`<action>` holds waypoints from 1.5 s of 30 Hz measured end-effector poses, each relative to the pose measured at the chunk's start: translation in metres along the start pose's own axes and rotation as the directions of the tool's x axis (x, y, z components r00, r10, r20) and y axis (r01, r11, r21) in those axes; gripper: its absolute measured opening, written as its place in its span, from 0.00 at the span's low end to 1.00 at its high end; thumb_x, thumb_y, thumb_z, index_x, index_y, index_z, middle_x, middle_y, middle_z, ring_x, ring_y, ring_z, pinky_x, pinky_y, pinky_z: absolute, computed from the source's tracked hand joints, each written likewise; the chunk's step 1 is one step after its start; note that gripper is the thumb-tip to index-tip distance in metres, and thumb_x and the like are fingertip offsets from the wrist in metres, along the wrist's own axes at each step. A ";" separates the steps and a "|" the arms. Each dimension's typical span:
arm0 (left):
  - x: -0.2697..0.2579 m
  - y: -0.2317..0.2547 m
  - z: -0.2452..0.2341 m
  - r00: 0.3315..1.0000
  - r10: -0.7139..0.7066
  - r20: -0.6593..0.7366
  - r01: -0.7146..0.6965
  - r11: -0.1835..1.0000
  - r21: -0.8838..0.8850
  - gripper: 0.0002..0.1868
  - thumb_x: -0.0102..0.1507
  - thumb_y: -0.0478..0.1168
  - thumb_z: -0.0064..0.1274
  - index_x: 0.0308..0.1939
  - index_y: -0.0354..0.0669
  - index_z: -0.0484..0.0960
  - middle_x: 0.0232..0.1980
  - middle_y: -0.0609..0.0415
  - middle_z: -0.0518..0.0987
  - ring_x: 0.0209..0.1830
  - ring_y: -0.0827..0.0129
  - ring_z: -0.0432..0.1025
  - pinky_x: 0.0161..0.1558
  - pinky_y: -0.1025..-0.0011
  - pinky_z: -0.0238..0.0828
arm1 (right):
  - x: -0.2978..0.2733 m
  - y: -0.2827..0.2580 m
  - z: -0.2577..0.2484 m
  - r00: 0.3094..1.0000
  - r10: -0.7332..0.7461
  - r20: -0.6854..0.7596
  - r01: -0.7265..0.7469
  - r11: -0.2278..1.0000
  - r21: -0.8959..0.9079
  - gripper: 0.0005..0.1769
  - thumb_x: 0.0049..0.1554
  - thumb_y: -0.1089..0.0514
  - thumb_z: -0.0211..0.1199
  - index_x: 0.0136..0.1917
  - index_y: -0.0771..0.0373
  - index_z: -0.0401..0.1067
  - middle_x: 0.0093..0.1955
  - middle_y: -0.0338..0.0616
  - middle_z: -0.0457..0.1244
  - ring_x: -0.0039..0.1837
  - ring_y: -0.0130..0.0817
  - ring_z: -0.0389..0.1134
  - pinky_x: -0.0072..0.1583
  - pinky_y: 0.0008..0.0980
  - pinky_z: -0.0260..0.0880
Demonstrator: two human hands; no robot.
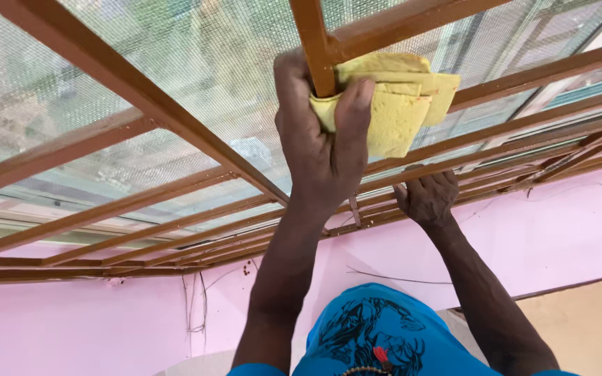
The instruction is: The person wipes the metal window bars and the pink wall surface below them using a yellow sponge, moving the sponge across different bars and along the wall edge.
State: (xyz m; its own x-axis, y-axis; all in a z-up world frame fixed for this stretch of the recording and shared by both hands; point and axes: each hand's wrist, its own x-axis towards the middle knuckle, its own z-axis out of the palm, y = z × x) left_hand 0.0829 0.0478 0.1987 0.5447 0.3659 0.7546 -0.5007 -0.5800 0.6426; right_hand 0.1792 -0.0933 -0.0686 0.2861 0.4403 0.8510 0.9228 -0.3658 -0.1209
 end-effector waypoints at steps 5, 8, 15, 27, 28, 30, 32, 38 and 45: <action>-0.024 -0.020 0.000 0.998 0.054 -0.041 -0.058 0.994 -0.094 0.14 0.82 0.49 0.42 0.65 0.45 0.62 0.47 0.60 0.68 0.40 0.80 0.65 0.41 0.79 0.68 | -0.005 0.006 0.003 1.000 0.005 0.027 -0.005 1.000 0.022 0.25 0.69 0.43 0.50 0.43 0.62 0.76 0.46 0.47 0.69 0.49 0.42 0.69 0.56 0.45 0.64; -0.021 -0.023 0.004 0.991 0.044 -0.123 -0.064 0.984 -0.165 0.14 0.80 0.49 0.42 0.63 0.46 0.63 0.50 0.57 0.68 0.41 0.80 0.64 0.43 0.77 0.68 | -0.003 0.005 0.003 1.000 0.003 0.016 -0.004 1.000 0.029 0.25 0.70 0.44 0.49 0.44 0.62 0.76 0.46 0.47 0.68 0.50 0.42 0.69 0.57 0.45 0.65; -0.032 -0.033 0.004 0.960 0.041 -0.278 -0.114 0.960 -0.254 0.16 0.77 0.48 0.45 0.63 0.44 0.64 0.54 0.53 0.68 0.44 0.74 0.72 0.37 0.71 0.78 | -0.010 0.012 0.008 1.000 -0.010 0.021 0.010 1.000 -0.004 0.26 0.70 0.43 0.50 0.42 0.62 0.76 0.45 0.48 0.69 0.49 0.41 0.69 0.57 0.44 0.65; -0.124 -0.060 0.016 0.979 -0.202 -0.001 0.202 0.978 -0.053 0.22 0.78 0.43 0.37 0.69 0.32 0.56 0.54 0.47 0.72 0.49 0.73 0.69 0.54 0.72 0.71 | -0.016 0.018 0.018 0.999 0.011 -0.035 -0.010 1.000 0.029 0.26 0.70 0.41 0.48 0.46 0.59 0.78 0.48 0.45 0.68 0.52 0.41 0.69 0.59 0.46 0.63; -0.134 -0.065 0.018 0.965 -0.262 -0.022 0.260 0.963 -0.078 0.22 0.77 0.44 0.35 0.69 0.31 0.56 0.56 0.47 0.72 0.49 0.72 0.69 0.54 0.71 0.71 | -0.020 0.018 0.020 1.000 -0.001 -0.027 0.000 1.000 -0.015 0.26 0.70 0.41 0.48 0.46 0.58 0.78 0.48 0.45 0.69 0.52 0.41 0.69 0.58 0.46 0.61; -0.154 -0.087 0.022 0.957 -0.285 -0.056 0.282 0.958 -0.051 0.24 0.77 0.45 0.35 0.70 0.30 0.56 0.56 0.46 0.72 0.48 0.71 0.68 0.53 0.71 0.70 | -0.030 0.022 0.024 1.000 -0.008 -0.008 0.008 0.999 -0.036 0.26 0.72 0.41 0.47 0.49 0.58 0.79 0.51 0.46 0.69 0.55 0.42 0.68 0.61 0.46 0.60; -0.178 -0.100 0.022 0.954 -0.285 -0.089 0.284 0.958 -0.026 0.26 0.76 0.46 0.35 0.70 0.28 0.56 0.56 0.46 0.72 0.48 0.70 0.68 0.52 0.72 0.69 | -0.035 0.023 0.028 1.000 0.000 0.013 0.000 1.000 -0.015 0.27 0.74 0.41 0.46 0.52 0.60 0.79 0.53 0.48 0.69 0.59 0.44 0.68 0.65 0.47 0.61; -0.209 -0.120 0.018 0.966 -0.260 0.018 0.258 0.963 0.076 0.25 0.77 0.45 0.35 0.70 0.28 0.54 0.56 0.41 0.73 0.54 0.65 0.71 0.57 0.64 0.71 | -0.026 0.023 0.029 0.999 -0.031 -0.033 0.030 0.999 -0.020 0.31 0.75 0.38 0.42 0.51 0.57 0.80 0.50 0.44 0.70 0.56 0.37 0.69 0.63 0.42 0.62; -0.204 -0.126 0.016 0.975 -0.211 0.069 0.205 0.975 0.087 0.18 0.78 0.43 0.38 0.67 0.36 0.60 0.54 0.41 0.73 0.51 0.63 0.71 0.53 0.63 0.71 | -0.033 0.026 0.031 0.999 -0.038 0.001 0.038 0.999 -0.025 0.32 0.74 0.38 0.43 0.48 0.59 0.79 0.44 0.44 0.68 0.49 0.35 0.66 0.58 0.41 0.61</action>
State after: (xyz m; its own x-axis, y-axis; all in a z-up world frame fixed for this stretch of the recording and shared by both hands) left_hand 0.0456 0.0344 -0.0383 0.6831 0.4289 0.5911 -0.3181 -0.5538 0.7695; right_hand 0.2017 -0.0914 -0.1155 0.2509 0.4551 0.8543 0.9264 -0.3690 -0.0755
